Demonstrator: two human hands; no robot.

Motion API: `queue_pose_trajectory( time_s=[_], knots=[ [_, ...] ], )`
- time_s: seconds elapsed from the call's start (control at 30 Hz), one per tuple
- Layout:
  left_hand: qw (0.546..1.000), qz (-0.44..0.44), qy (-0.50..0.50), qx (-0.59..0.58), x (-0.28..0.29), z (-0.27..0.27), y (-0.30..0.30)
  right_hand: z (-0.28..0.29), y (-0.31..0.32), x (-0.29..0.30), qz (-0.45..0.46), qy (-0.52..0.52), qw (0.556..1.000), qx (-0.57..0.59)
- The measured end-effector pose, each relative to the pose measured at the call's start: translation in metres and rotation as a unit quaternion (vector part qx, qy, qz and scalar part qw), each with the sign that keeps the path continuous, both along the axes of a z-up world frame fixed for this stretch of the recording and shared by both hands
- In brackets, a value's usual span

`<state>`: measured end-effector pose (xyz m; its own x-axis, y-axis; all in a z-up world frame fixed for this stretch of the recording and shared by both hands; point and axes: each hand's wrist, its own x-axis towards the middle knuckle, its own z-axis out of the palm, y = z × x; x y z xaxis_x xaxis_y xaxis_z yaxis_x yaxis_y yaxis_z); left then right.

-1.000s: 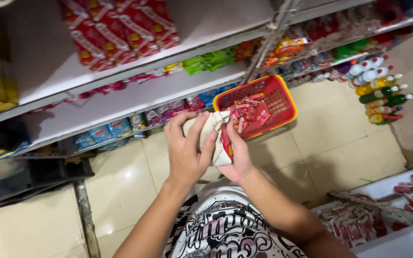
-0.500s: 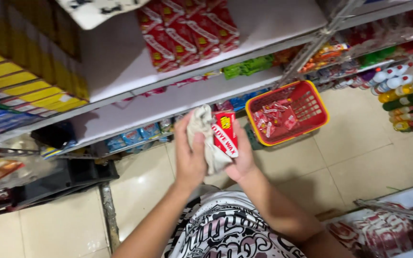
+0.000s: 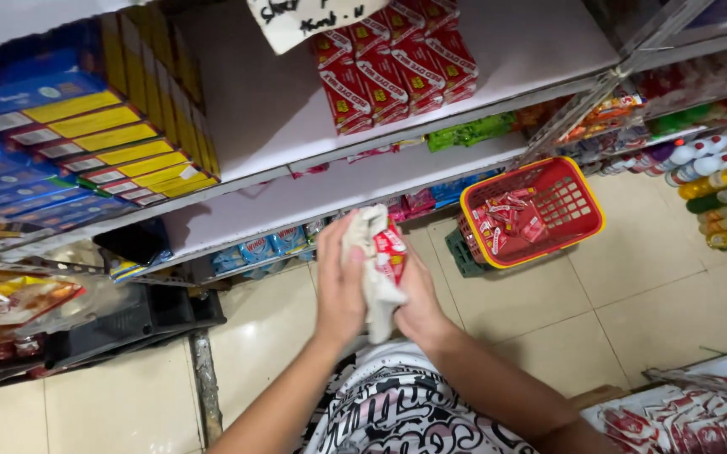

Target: Wiping down boxes of red dye wax and matches on a store shelf with a cloth.

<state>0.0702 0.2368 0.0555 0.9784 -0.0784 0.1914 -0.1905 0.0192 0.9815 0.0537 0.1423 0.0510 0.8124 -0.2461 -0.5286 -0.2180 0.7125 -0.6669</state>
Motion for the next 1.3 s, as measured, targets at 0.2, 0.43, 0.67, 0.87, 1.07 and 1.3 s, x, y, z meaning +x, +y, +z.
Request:
queue_pose_trajectory(
  time_s=[0.2,0.43,0.67,0.87,1.07,1.3],
  knots=[
    [0.988,-0.030,-0.125,0.088,-0.022,-0.020,-0.007,-0.023,-0.017,0.037,0.003,-0.039,0.998,0.050],
    [0.999,-0.006,-0.034,0.024,-0.002,0.002,-0.007,-0.022,-0.019,0.016,0.050,-0.188,0.980,0.044],
    [0.989,-0.004,0.099,-0.114,-0.010,-0.004,-0.034,-0.018,-0.060,0.027,0.120,-0.385,0.911,-0.086],
    [0.899,0.021,0.276,-0.338,-0.003,0.002,-0.079,-0.012,-0.100,0.034,0.094,-0.369,0.921,0.079],
    [0.927,0.002,0.221,-0.304,0.000,-0.017,-0.124,-0.020,-0.160,0.048,0.151,-0.245,0.957,-0.037],
    [0.965,0.041,0.115,-0.233,0.014,-0.036,-0.153,0.053,-0.210,0.066,0.285,-0.387,0.837,-0.263]
  ],
)
